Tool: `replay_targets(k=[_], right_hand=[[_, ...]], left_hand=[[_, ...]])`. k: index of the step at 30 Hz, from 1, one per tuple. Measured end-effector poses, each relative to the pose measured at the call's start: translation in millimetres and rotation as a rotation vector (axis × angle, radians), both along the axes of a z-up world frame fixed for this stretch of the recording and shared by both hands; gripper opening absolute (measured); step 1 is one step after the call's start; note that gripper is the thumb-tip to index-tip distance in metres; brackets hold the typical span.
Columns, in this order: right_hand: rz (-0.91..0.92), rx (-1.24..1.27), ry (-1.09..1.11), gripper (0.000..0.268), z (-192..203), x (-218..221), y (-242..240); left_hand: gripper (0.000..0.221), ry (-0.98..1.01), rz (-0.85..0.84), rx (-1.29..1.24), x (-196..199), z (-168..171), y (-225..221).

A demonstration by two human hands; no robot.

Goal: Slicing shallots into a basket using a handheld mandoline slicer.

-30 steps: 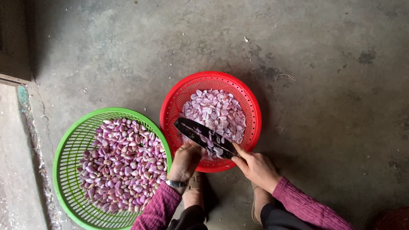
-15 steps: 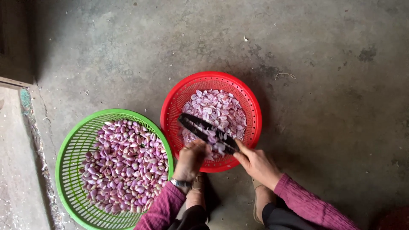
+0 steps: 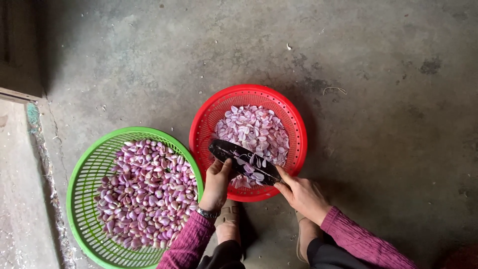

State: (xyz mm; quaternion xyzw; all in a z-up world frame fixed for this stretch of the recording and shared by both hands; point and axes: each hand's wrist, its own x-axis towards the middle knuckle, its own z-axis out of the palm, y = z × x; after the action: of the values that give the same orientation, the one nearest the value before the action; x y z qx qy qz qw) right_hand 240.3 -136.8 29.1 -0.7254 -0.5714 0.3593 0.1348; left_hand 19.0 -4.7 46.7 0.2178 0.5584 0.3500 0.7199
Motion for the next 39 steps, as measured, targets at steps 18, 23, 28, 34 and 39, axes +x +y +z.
replay_targets(k=[18,23,28,34,39], right_hand=[[0.123,0.140,-0.191,0.063,-8,-2,-2],[0.077,0.129,-0.194,0.062,-6,-5,-6],[0.104,0.111,-0.180,0.063,-8,-5,-7],[0.066,-0.009,-0.106,0.063,-1,-9,-3],[-0.029,-0.086,-0.059,0.063,8,-4,-1]], left_hand=[[0.061,0.363,-0.287,0.132,-13,-15,3],[0.025,-0.221,0.149,-0.002,-16,-62,-2],[0.035,-0.313,0.156,-0.105,-21,-58,-6],[0.066,0.022,-0.162,0.153,-34,-11,1],[0.042,0.943,-0.162,1.158,-118,-73,54]])
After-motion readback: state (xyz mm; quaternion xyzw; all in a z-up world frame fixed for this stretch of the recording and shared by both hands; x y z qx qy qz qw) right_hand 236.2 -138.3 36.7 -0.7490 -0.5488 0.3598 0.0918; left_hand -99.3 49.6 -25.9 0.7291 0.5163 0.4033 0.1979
